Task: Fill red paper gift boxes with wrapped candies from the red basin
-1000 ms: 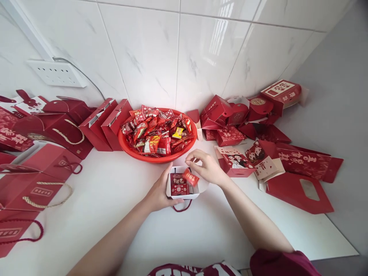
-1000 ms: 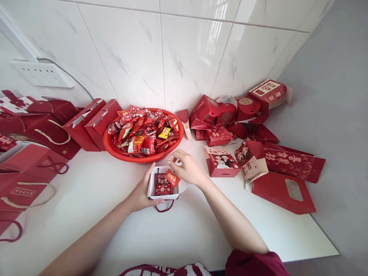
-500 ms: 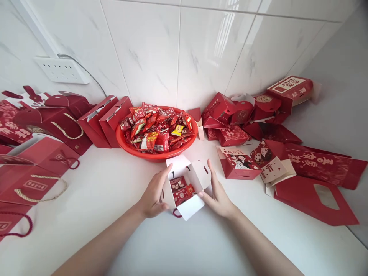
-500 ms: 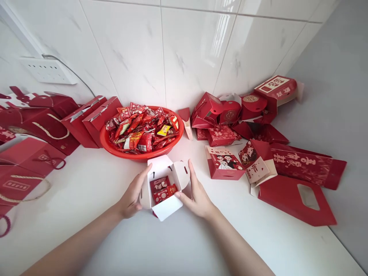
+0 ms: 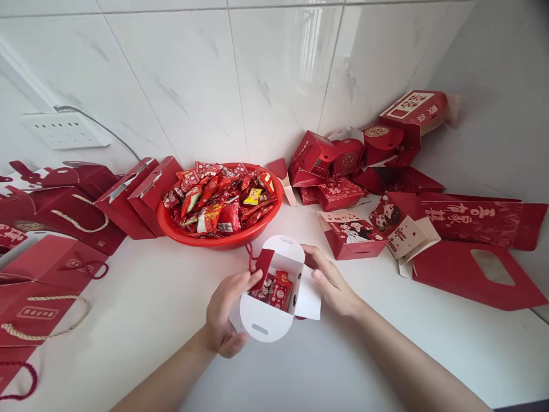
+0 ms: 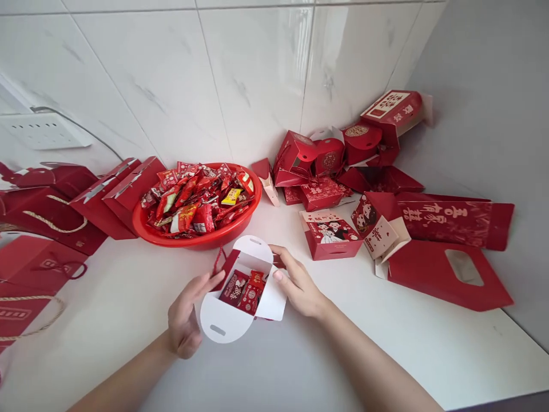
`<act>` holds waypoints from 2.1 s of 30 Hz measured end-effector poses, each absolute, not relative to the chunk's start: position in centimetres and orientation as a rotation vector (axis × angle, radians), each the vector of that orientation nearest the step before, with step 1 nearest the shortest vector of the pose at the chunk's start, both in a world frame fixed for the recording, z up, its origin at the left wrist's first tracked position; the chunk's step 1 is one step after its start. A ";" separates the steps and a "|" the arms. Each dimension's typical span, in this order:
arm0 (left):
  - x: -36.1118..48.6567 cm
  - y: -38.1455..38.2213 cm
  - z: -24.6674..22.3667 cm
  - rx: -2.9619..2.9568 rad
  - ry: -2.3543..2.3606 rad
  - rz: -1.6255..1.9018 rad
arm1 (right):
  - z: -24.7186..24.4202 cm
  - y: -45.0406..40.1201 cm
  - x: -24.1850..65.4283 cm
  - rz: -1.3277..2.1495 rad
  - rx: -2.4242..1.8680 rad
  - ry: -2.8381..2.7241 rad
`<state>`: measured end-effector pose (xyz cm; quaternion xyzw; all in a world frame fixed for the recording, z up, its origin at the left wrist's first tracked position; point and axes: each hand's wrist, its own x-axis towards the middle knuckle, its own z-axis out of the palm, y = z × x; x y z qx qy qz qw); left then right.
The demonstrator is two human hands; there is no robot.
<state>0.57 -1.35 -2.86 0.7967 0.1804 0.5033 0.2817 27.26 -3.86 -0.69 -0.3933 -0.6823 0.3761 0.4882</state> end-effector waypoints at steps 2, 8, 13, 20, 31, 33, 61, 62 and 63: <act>0.6 -1.3 -2.6 2.294 0.368 1.326 | -0.4 -4.1 27.2 0.945 -0.957 -1.710; 0.9 -1.4 -1.4 2.454 0.554 1.296 | 0.3 -4.5 27.3 0.932 -1.155 -1.794; 0.9 -0.9 -1.2 2.591 0.703 1.195 | 0.1 -4.4 27.2 0.759 -1.255 -1.796; 1.2 -0.4 -1.0 2.520 0.651 0.998 | -0.8 -4.0 27.3 0.373 -1.443 -1.504; 2.0 -0.5 -1.6 2.199 0.558 0.861 | -0.9 -3.6 27.0 0.685 -1.464 -1.369; 2.0 -0.5 -1.8 2.189 0.590 0.915 | -0.9 -3.6 27.3 0.840 -1.368 -1.261; 2.3 -1.5 -2.2 2.105 0.605 1.015 | 0.1 -5.2 25.9 0.759 -1.083 -1.599; 2.3 -1.6 -2.4 2.085 0.590 1.029 | 0.1 -5.1 26.0 0.843 -1.067 -1.595; 2.4 -1.7 -2.5 2.064 0.577 1.043 | 0.2 -5.1 26.0 0.924 -1.043 -1.589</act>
